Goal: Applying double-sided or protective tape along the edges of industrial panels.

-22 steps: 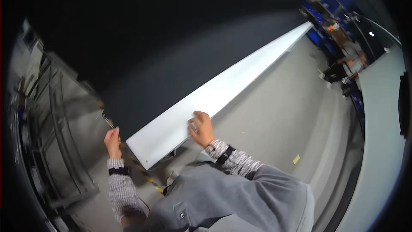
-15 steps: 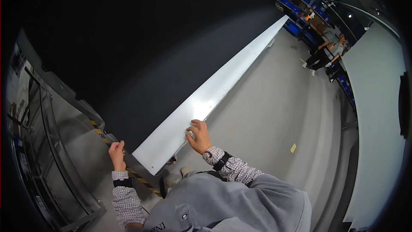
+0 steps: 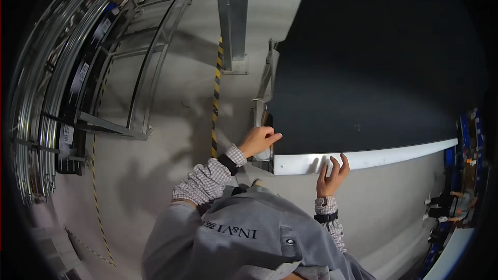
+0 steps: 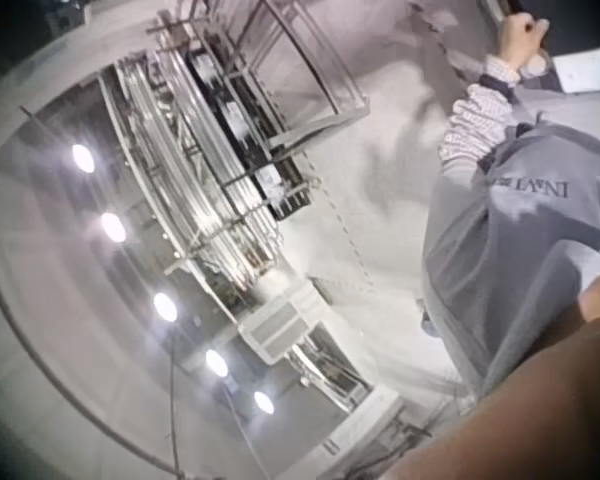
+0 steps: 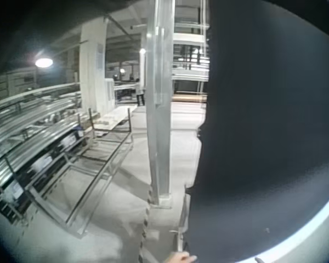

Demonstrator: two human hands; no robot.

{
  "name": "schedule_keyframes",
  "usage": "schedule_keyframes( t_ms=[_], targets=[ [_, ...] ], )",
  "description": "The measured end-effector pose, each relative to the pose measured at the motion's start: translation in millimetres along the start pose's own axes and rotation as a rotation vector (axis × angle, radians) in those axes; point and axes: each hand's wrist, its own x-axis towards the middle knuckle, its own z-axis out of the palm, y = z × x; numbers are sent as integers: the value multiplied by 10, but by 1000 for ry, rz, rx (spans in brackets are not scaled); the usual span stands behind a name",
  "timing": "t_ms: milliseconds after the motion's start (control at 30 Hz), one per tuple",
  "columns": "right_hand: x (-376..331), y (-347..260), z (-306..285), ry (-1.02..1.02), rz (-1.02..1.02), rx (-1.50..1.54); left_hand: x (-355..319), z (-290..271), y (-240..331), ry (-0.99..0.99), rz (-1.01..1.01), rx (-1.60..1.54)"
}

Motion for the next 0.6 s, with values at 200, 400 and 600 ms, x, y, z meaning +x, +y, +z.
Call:
schedule_keyframes(
  t_ms=[200, 400, 600],
  targets=[
    [38, 1, 35, -181, 75, -132, 214, -167, -400, -112, -11, -339],
    [268, -336, -11, -62, 323, -252, 1005, -777, -882, 23, -132, -272],
    [436, -627, -36, -150, 429, -410, 1913, -1037, -696, 202, -69, -242]
  ],
)
